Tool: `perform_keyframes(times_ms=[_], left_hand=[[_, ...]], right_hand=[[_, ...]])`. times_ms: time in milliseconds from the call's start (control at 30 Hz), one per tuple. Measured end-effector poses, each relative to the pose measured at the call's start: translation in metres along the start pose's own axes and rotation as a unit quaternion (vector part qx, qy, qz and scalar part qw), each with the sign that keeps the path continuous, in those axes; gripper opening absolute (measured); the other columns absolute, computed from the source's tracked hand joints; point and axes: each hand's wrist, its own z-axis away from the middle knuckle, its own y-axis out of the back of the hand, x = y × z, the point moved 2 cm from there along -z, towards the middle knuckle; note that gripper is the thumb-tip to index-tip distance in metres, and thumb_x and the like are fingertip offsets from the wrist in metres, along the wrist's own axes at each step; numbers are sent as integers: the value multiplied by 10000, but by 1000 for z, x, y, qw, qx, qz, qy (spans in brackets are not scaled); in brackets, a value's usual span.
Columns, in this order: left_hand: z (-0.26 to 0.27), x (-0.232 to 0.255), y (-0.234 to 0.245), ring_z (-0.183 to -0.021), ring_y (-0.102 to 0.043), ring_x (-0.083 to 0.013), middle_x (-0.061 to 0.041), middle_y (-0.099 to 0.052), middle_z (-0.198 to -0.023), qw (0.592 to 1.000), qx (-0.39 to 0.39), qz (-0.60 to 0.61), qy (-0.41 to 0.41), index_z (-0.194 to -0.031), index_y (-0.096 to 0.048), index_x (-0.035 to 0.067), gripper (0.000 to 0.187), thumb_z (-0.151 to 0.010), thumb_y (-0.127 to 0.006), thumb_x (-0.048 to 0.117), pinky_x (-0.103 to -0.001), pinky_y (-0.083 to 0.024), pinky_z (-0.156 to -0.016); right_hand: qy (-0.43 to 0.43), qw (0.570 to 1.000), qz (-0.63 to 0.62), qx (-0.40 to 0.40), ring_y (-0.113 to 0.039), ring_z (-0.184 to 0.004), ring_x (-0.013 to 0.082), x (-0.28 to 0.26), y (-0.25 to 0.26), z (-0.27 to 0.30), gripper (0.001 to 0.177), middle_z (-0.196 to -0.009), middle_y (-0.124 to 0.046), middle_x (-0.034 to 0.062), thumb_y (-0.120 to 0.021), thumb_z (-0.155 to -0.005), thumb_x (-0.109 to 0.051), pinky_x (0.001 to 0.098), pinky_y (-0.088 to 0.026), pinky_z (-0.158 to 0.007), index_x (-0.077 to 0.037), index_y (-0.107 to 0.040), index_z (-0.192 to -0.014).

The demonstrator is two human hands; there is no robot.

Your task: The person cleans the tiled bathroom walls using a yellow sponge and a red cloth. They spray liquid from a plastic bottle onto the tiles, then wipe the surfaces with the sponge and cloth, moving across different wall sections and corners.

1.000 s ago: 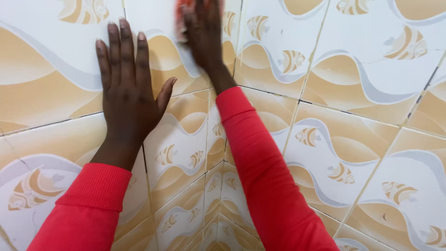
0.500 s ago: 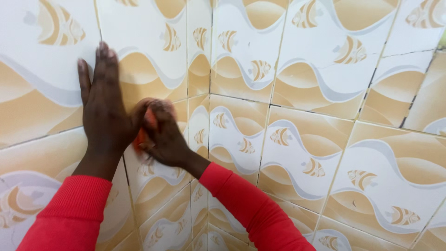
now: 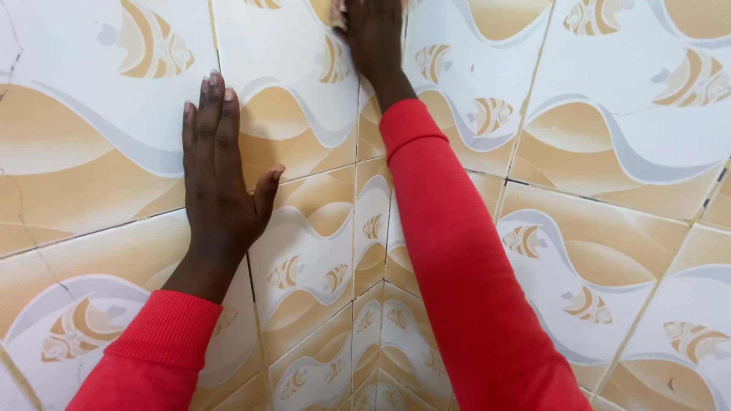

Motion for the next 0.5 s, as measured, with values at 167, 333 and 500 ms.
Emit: perform_keyframes(times_ms=[167, 333, 500], left_hand=[[-5, 7, 3, -1607, -314, -379, -242, -342, -1687, 1000, -9, 15, -10, -1615, -319, -37, 714, -1122, -549, 425, -572, -228, -1345], [-6, 9, 3, -1615, -316, -383, -242, -342, -1692, 999, -20, 25, -21, -1610, -332, -45, 648, -1150, -497, 381, -577, -229, -1352], [-4, 11, 1, -1604, -266, -383, -255, -315, -1682, 1000, -13, -8, -11, -1601, -329, -43, 756, -1065, -569, 434, -571, -194, -1321]], right_hand=[[-126, 963, -213, 105, -213, -1641, 392, -10, 21, 100, 616, -1753, -190, 192, -382, -1182, -354, 479, -207, -1357, -77, -165, -1687], [-114, 969, -219, 15, -161, -1614, 420, -131, 98, 170, 679, -1718, -169, 250, -417, -1111, -371, 521, -156, -1325, -60, -170, -1662], [77, 956, -279, -55, -203, -1657, 322, -209, 123, 116, 622, -1744, -233, 156, -423, -1109, -341, 549, -137, -1399, -100, -254, -1658]])
